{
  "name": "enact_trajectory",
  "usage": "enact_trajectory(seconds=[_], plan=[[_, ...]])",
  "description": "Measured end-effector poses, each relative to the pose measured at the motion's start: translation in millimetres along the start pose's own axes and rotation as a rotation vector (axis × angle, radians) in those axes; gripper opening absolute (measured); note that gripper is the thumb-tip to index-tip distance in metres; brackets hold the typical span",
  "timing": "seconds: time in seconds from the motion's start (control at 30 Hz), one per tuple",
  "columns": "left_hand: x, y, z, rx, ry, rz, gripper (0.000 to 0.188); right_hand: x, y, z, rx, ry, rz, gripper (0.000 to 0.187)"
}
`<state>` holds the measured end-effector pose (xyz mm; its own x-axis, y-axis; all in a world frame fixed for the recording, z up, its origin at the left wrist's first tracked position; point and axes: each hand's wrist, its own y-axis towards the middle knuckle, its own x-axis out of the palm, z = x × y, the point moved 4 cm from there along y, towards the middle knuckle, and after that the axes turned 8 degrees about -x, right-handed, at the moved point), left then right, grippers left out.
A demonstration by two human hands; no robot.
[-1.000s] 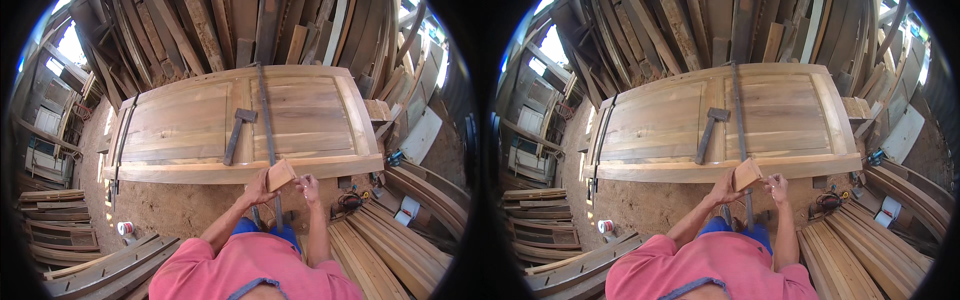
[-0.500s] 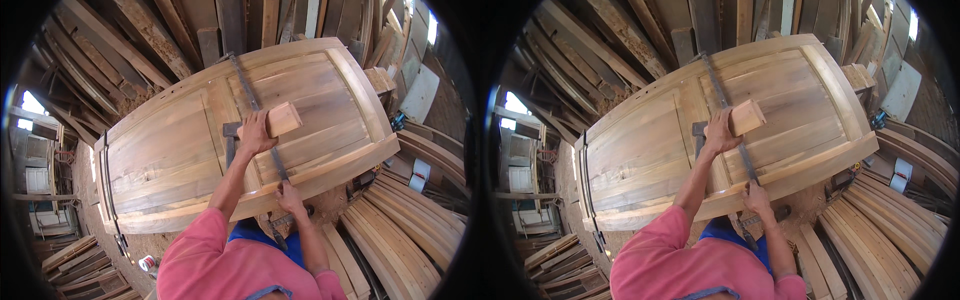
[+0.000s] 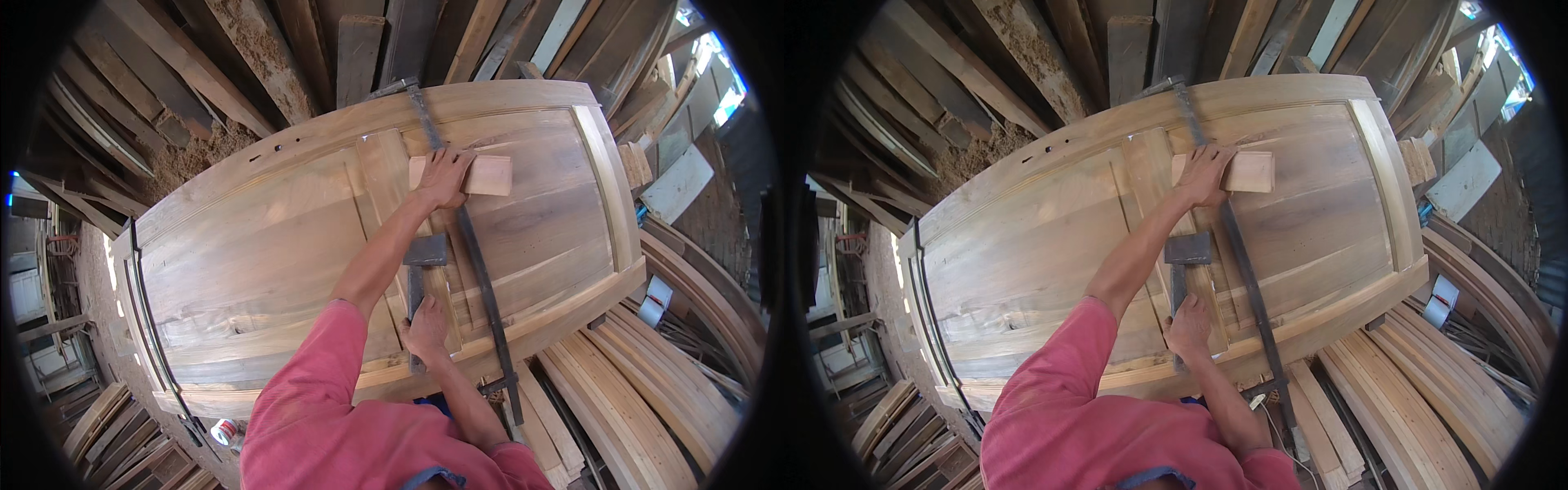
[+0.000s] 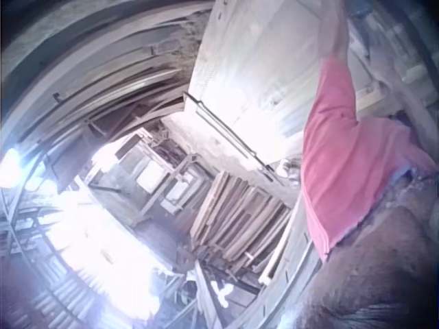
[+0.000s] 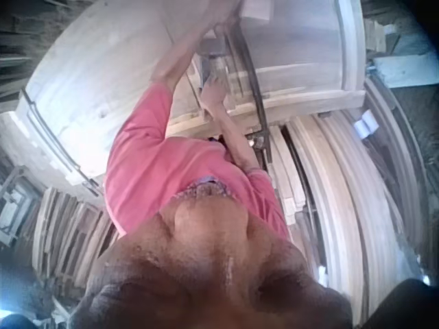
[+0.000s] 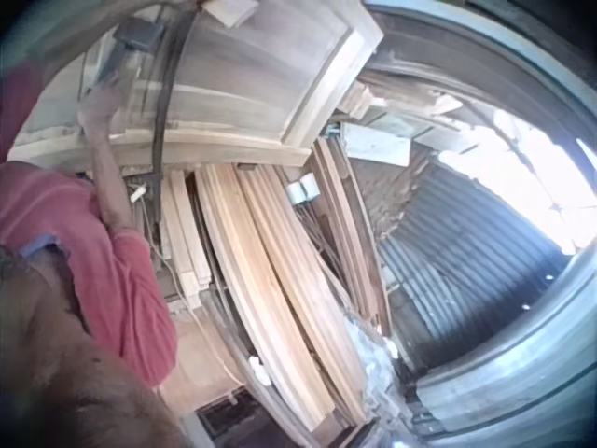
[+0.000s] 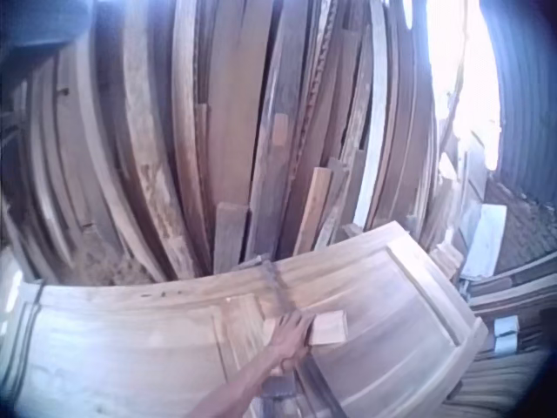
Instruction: The person assembles a wooden door by aligning a panel, striking a wood block with a hammer to seat the joint, and then drilling holes into the frame using an electric drill.
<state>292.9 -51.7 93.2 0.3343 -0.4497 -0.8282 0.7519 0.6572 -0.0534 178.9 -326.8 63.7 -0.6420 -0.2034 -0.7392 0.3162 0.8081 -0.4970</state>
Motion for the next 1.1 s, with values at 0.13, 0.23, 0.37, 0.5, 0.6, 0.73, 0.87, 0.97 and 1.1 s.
enact_trajectory(seconds=[0.13,0.23,0.37,0.5,0.6,0.73,0.87,0.97,1.1], plan=[[-6.7,30.5,-23.6,-0.057,-0.043,-0.014,0.091,-2.3,4.2,1.8,0.037,0.047,0.018,0.058],[-13.2,43.2,-35.7,-0.126,-0.077,-0.012,0.094,0.5,6.1,5.1,-0.024,0.035,0.074,0.057],[-11.4,53.6,-53.3,-0.184,-0.108,0.037,0.098,3.6,7.5,10.4,-0.008,0.134,0.017,0.068],[-5.0,63.0,-55.3,-0.146,-0.082,0.006,0.100,-13.5,9.8,26.9,-0.032,0.271,-0.047,0.065],[-0.9,61.3,-59.3,-0.141,-0.103,-0.004,0.100,-77.3,11.1,27.2,-0.114,0.454,-0.099,0.056],[0.9,62.9,-60.9,-0.120,-0.123,0.024,0.099,-124.9,8.5,60.7,-0.064,0.539,-0.035,0.051],[4.4,60.9,-67.1,-0.113,-0.141,0.093,0.092,-202.6,55.9,48.4,-0.094,0.693,0.244,0.057],[3.6,61.8,-66.3,-0.092,-0.132,0.096,0.092,-262.2,111.0,35.6,-0.187,0.686,0.412,0.072],[-0.6,66.5,-59.6,-0.127,-0.112,0.021,0.098,-297.7,173.4,62.5,-0.149,0.533,0.283,0.075]])
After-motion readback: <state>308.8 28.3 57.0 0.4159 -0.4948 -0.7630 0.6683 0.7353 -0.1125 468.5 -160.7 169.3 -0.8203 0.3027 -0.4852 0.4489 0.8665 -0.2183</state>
